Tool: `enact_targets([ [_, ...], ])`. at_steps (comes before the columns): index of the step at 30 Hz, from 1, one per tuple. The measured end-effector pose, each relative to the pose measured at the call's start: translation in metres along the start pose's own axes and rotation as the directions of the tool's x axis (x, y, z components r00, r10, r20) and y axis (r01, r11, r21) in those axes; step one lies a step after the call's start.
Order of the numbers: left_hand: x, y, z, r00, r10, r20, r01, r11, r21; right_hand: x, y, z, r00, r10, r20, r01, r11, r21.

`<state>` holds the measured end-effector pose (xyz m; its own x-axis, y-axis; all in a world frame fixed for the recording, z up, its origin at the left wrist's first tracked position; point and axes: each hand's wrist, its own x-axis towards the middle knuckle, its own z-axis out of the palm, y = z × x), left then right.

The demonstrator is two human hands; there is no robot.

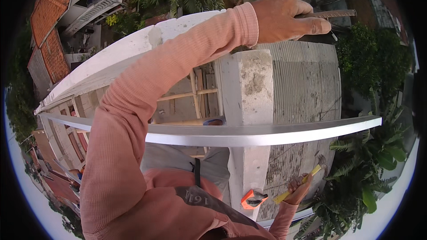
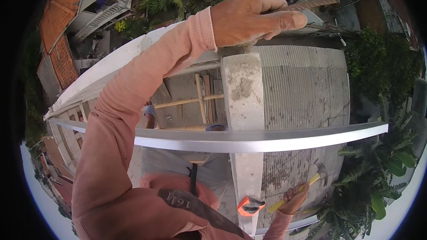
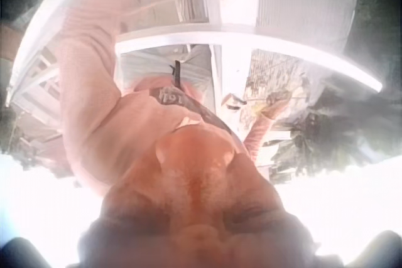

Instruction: The person installs a metal trim piece along the edge of a wall, using a hammer to secure a metal rod into a pre-drilled hole in the concrete to hold the trim in place.

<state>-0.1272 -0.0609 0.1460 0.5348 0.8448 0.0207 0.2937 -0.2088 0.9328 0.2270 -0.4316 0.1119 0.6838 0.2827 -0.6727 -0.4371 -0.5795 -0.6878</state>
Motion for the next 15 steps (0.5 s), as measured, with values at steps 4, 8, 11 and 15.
enact_targets([
  [4, -0.147, 0.017, -0.057, 0.914, -0.402, 0.056, 0.372, 0.774, -0.513, -0.123, -0.01, 0.041, 0.881, -0.439, -0.175, 0.428, 0.898, -0.099],
  [8, -0.293, 0.036, -0.013, 0.856, -0.513, -0.069, 0.141, 0.358, -0.923, -0.198, 0.006, 0.111, 0.723, -0.423, 0.546, 0.608, 0.764, -0.214],
  [11, -0.348, 0.039, 0.042, 0.848, -0.504, -0.165, 0.067, 0.411, -0.909, -0.232, 0.037, 0.173, 0.388, -0.137, 0.911, 0.799, 0.543, -0.259],
  [15, -0.372, 0.035, 0.055, 0.515, -0.719, -0.467, -0.161, 0.454, -0.876, -0.285, 0.082, 0.234, -0.016, -0.219, 0.976, 0.91, 0.402, 0.105],
])
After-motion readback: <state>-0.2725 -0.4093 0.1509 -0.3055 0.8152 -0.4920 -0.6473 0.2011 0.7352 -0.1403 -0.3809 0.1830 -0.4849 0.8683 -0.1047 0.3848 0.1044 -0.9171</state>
